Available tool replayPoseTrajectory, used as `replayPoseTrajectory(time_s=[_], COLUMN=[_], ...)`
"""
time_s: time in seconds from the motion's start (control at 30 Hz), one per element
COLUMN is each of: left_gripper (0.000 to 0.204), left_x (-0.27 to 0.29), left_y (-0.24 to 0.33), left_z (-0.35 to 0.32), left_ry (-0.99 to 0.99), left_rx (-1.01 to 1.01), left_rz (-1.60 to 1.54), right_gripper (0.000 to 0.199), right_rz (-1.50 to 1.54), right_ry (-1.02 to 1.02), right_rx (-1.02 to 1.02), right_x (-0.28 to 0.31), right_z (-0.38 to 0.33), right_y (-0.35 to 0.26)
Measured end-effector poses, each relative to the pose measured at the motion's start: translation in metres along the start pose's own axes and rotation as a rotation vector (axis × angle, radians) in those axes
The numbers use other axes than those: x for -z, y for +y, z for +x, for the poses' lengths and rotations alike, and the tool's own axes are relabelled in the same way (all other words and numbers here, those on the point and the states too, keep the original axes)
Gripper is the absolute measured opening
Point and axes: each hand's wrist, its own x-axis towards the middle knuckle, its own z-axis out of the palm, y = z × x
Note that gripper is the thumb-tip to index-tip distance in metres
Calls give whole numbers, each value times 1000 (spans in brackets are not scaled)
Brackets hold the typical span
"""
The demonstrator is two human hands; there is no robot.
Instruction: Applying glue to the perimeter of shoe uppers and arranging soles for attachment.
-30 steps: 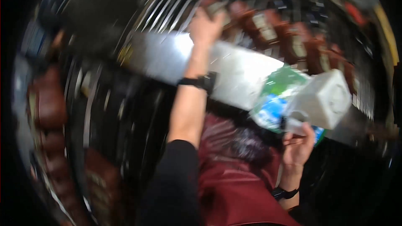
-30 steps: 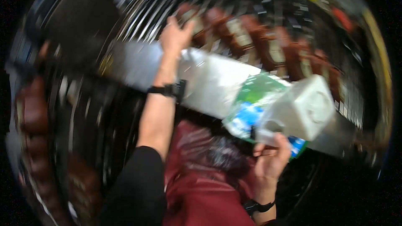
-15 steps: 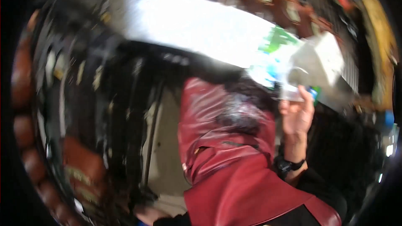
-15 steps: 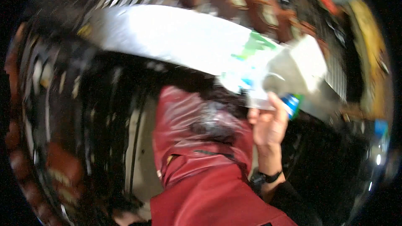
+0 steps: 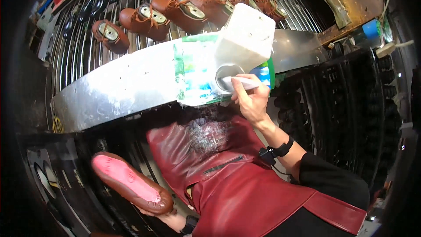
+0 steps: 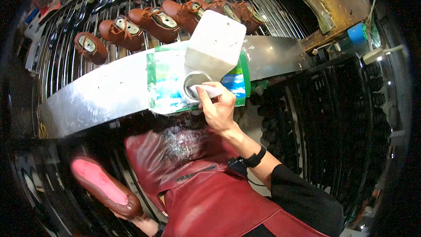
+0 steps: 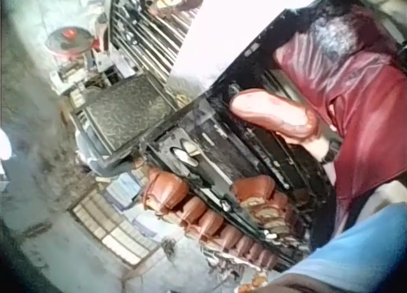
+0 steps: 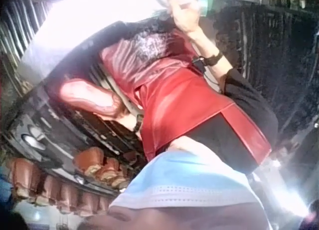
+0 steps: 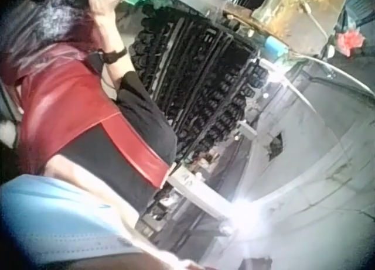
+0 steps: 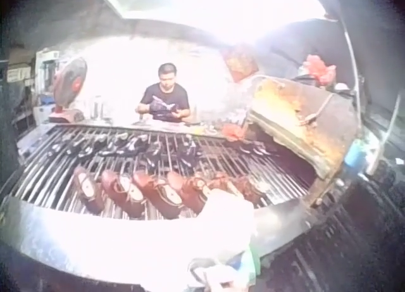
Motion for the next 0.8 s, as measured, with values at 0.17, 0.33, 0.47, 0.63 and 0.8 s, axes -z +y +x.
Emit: replayPoseTrajectory(time_s=[0.17,0.33,0.47,0.63,0.8], left_gripper=[46,36,46,50,53], left_x=[-41,-86,-129,-141,-138], left_y=[-2,124,89,91,88], left_z=[133,182,146,137,135], left_ry=[-95,-77,-14,73,66], left_rx=[-119,-219,-575,-515,-543], left_rz=[-184,-295,-234,-143,-104], right_gripper=[22,23,20,18,15], right_rz=[151,798,877,811,693], right_ry=[32,33,-237,-504,-514], right_rx=[-183,-754,-731,-615,-439], right_x=[-15,2,-14,-48,-79], right_z=[-12,-5,-10,-20,-19], right_y=[-5,-27,-41,-33,-25])
